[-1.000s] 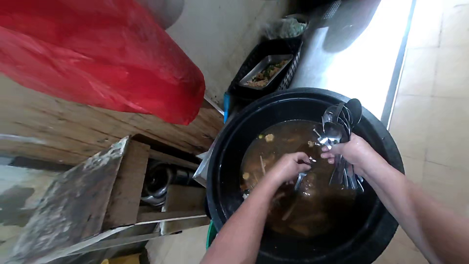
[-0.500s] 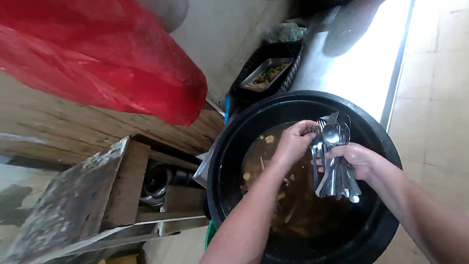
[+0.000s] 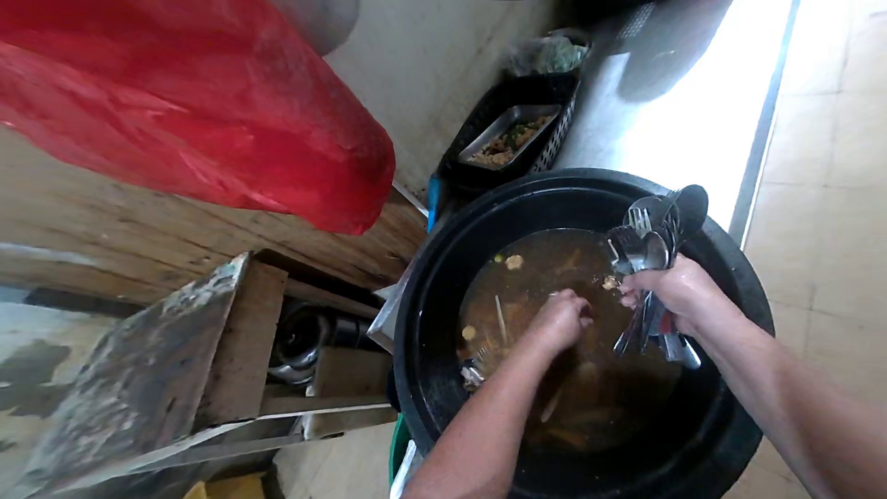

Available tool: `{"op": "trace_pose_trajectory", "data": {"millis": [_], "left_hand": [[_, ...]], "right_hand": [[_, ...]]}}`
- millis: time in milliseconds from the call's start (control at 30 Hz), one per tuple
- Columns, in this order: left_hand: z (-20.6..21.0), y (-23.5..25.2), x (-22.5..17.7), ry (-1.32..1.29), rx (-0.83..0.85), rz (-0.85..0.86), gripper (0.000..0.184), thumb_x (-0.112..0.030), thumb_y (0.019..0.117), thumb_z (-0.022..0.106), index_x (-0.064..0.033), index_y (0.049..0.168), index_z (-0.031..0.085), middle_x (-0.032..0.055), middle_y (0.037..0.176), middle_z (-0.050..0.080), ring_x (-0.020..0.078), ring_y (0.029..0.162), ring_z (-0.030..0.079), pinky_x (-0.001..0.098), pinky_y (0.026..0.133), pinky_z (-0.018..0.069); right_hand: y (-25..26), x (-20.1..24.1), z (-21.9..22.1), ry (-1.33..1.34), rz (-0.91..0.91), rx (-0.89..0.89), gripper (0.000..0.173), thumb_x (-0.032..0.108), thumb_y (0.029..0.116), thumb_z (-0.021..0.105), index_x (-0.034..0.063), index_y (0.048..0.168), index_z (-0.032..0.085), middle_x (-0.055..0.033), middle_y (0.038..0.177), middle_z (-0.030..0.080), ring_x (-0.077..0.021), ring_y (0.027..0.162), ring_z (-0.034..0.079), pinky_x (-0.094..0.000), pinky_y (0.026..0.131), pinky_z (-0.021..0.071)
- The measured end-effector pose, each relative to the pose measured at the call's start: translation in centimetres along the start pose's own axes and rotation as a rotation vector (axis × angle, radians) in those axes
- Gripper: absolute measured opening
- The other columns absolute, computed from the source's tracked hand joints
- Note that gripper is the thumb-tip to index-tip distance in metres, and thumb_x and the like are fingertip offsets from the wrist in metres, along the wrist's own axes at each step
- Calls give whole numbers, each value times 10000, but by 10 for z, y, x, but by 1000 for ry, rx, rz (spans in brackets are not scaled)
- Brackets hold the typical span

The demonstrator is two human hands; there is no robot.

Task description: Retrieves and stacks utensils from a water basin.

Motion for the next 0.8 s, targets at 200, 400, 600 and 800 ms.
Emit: {"op": "trace_pose_trajectory", "data": {"millis": [200, 400, 600, 800], "left_hand": [[20, 3, 10, 147, 70, -2, 244, -185, 969, 671, -82, 1182, 727, 110, 1397, 590, 330, 1350, 501, 542, 1105, 428], [-51, -27, 2, -435, 20, -35, 162, -99, 1005, 650, -13, 1142, 642, 134, 1036, 663, 175, 795, 649, 354, 741, 568], [-69, -29, -23, -825, -352, 100, 97, -39, 972, 665, 7, 1046, 620, 96, 929, 654, 156, 779, 677, 337, 750, 609], [-58, -14, -36, -909, -480, 56, 140, -108, 974, 683, -22, 1075, 636, 99, 957, 635, 160, 767, 647, 333, 718, 587]], "right_hand": [[-3, 0, 1, -23, 20, 43, 361, -64, 923, 651, 7, 1265, 556, -126, 887, 728, -176, 671, 705, -307, 637, 599], [-2, -2, 1, 90, 107, 76, 378, -23, 954, 637, 36, 1303, 508, -122, 971, 738, -205, 777, 737, -343, 678, 613], [-4, -1, 2, 175, 247, 184, 288, -14, 986, 561, 10, 1273, 544, -133, 1019, 737, -226, 864, 744, -364, 766, 624], [-12, -1, 1, 266, 244, 357, 202, -11, 986, 530, 12, 1178, 588, -132, 961, 736, -225, 783, 734, -372, 721, 633]]}}
Point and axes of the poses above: each hand's wrist, its own y-axis towards the middle knuckle, its own z-axis out of the palm, x = y × z, the point moved 2 cm from there along y, towards the middle knuckle
